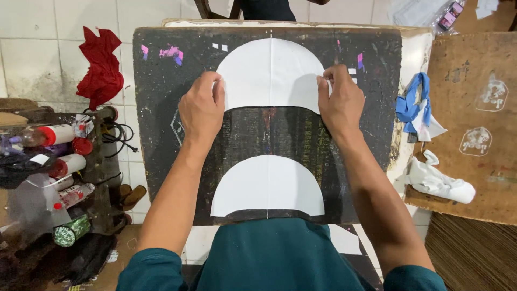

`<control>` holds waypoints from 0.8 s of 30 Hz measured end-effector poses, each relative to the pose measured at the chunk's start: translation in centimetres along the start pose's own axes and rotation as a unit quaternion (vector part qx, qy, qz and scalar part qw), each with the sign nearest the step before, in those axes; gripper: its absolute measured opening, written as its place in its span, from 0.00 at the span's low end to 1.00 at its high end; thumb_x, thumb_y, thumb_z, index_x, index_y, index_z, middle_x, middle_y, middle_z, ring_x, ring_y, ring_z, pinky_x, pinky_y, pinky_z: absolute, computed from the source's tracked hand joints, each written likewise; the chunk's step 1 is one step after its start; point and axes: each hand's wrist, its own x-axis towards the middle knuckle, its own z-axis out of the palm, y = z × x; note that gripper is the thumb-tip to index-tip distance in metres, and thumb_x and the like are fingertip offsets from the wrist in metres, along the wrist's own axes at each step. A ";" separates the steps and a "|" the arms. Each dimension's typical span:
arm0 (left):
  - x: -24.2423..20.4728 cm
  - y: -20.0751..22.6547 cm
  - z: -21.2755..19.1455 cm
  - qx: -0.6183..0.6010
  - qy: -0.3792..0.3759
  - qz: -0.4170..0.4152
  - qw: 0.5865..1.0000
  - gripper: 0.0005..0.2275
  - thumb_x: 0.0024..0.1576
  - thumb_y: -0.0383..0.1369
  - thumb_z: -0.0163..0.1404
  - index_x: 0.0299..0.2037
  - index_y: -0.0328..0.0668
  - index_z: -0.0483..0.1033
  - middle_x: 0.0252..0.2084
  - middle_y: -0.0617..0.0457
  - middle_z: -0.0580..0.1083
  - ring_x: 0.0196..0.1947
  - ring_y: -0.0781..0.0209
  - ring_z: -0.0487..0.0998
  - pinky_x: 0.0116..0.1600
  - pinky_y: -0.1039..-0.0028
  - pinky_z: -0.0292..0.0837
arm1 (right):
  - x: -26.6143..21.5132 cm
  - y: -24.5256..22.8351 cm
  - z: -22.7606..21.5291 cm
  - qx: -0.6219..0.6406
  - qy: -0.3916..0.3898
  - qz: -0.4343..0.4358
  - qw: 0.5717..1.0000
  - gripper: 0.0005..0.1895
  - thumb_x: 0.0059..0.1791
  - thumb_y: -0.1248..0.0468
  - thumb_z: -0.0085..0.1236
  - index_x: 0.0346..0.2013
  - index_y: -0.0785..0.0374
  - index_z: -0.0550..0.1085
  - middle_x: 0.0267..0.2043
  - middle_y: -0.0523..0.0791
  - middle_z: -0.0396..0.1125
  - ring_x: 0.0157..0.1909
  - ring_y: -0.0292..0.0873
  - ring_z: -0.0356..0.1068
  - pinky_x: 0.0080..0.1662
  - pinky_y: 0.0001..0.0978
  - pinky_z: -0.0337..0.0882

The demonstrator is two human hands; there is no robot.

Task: The person repeatedly wipes a dark work surface and white semi-circular paper pieces using a white cloth. The person places the paper pieces on the surface, wipes them, and then wipes the surface itself in a repetitive cycle.

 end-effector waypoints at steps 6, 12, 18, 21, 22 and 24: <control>-0.6 -0.8 0.7 0.055 0.027 0.019 0.998 0.02 0.67 0.34 0.49 0.45 0.48 0.72 0.32 0.46 0.78 0.27 0.44 0.83 0.28 0.59 0.77 | -0.3 0.4 0.5 -0.026 0.015 -0.011 0.999 0.09 0.60 0.55 0.55 0.44 0.56 0.69 0.31 0.47 0.71 0.31 0.58 0.74 0.31 0.51 0.69; -0.8 -0.8 0.8 0.077 0.031 0.031 0.996 0.02 0.67 0.33 0.48 0.43 0.48 0.72 0.30 0.49 0.77 0.25 0.48 0.83 0.27 0.64 0.77 | -0.6 0.7 0.7 -0.042 0.038 -0.037 0.998 0.09 0.62 0.54 0.54 0.42 0.54 0.68 0.30 0.43 0.69 0.28 0.53 0.74 0.29 0.45 0.70; -1.3 -1.4 1.0 0.118 0.056 0.047 0.990 0.02 0.67 0.33 0.49 0.43 0.48 0.72 0.28 0.52 0.77 0.24 0.52 0.83 0.26 0.66 0.77 | -0.8 1.0 1.7 -0.154 0.068 -0.069 0.983 0.11 0.61 0.49 0.53 0.42 0.48 0.67 0.29 0.37 0.68 0.23 0.46 0.72 0.27 0.39 0.71; -1.6 -1.5 0.8 0.144 0.059 0.049 0.987 0.02 0.67 0.34 0.49 0.43 0.49 0.71 0.27 0.53 0.76 0.23 0.54 0.82 0.26 0.67 0.77 | -0.8 1.2 1.8 -0.195 0.081 -0.086 0.974 0.10 0.61 0.49 0.50 0.42 0.48 0.67 0.28 0.37 0.67 0.21 0.43 0.71 0.26 0.36 0.71; -1.7 -1.6 0.7 0.144 0.059 0.048 0.987 0.02 0.67 0.34 0.49 0.43 0.49 0.71 0.27 0.53 0.76 0.23 0.54 0.82 0.26 0.67 0.77 | -0.7 0.9 1.4 -0.195 0.081 -0.086 0.974 0.10 0.61 0.49 0.50 0.42 0.48 0.67 0.28 0.37 0.67 0.21 0.43 0.71 0.26 0.36 0.71; -1.7 -1.8 0.6 0.128 0.057 0.056 0.989 0.02 0.66 0.33 0.50 0.43 0.47 0.73 0.25 0.51 0.76 0.21 0.53 0.81 0.23 0.67 0.74 | -0.4 0.2 0.8 -0.187 0.070 -0.094 0.975 0.08 0.60 0.53 0.52 0.43 0.50 0.68 0.27 0.38 0.70 0.18 0.44 0.70 0.25 0.35 0.69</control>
